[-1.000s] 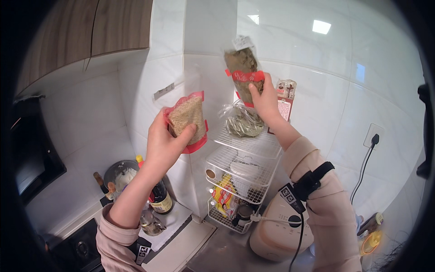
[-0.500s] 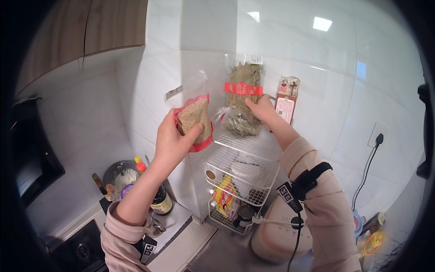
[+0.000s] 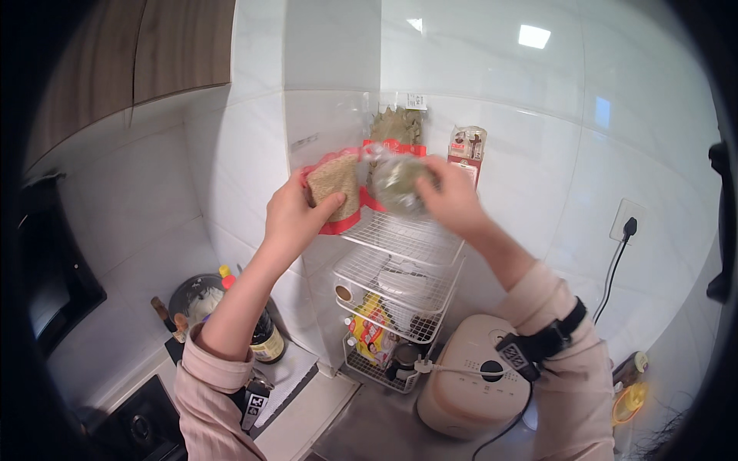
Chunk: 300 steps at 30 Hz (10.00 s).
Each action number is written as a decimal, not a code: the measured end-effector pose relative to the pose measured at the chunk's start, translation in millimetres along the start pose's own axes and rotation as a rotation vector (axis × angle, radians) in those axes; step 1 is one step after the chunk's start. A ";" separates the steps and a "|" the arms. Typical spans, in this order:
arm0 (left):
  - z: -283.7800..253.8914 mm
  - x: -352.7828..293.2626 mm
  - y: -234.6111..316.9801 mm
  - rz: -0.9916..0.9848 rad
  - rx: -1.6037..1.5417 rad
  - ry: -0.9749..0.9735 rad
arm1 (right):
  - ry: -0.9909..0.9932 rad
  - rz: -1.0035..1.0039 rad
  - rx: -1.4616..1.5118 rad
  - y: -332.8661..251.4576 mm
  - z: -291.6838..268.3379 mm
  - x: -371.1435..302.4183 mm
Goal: The person cleans the kitchen by wiping the sink, countertop, and stovetop with a cloth. They also rearrange items on a wall rack and move containers on the counter.
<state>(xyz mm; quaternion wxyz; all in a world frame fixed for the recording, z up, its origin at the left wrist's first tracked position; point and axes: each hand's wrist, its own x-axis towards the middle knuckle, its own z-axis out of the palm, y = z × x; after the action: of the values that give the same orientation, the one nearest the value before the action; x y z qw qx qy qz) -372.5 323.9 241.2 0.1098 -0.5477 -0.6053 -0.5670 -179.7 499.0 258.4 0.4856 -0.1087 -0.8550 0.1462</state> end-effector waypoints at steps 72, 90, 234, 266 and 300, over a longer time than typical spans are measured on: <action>67.3 -7.9 45.0 -0.132 -0.384 -0.205 | -0.043 0.026 0.494 -6.0 -32.3 -28.3; 51.0 -180.3 -59.0 -0.040 0.130 -0.201 | -0.170 -0.265 -0.027 3.2 -43.2 -49.8; 43.9 -456.5 44.4 -0.027 0.288 -0.256 | -0.909 1.304 1.546 -97.8 59.0 -383.2; -230.1 -345.2 -271.4 -0.566 0.467 0.418 | -0.576 -0.195 0.124 -259.2 442.5 -148.4; -324.0 -343.3 -327.4 -0.643 0.427 0.460 | -0.777 0.172 0.214 -184.0 289.7 -232.9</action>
<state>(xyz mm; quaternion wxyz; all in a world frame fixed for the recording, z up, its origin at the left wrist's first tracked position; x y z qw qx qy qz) -659.5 -42.8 -95.1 0.1706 -0.1565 -0.8080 -0.5418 -320.0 209.0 -2.8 0.1210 -0.0655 -0.9425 0.3047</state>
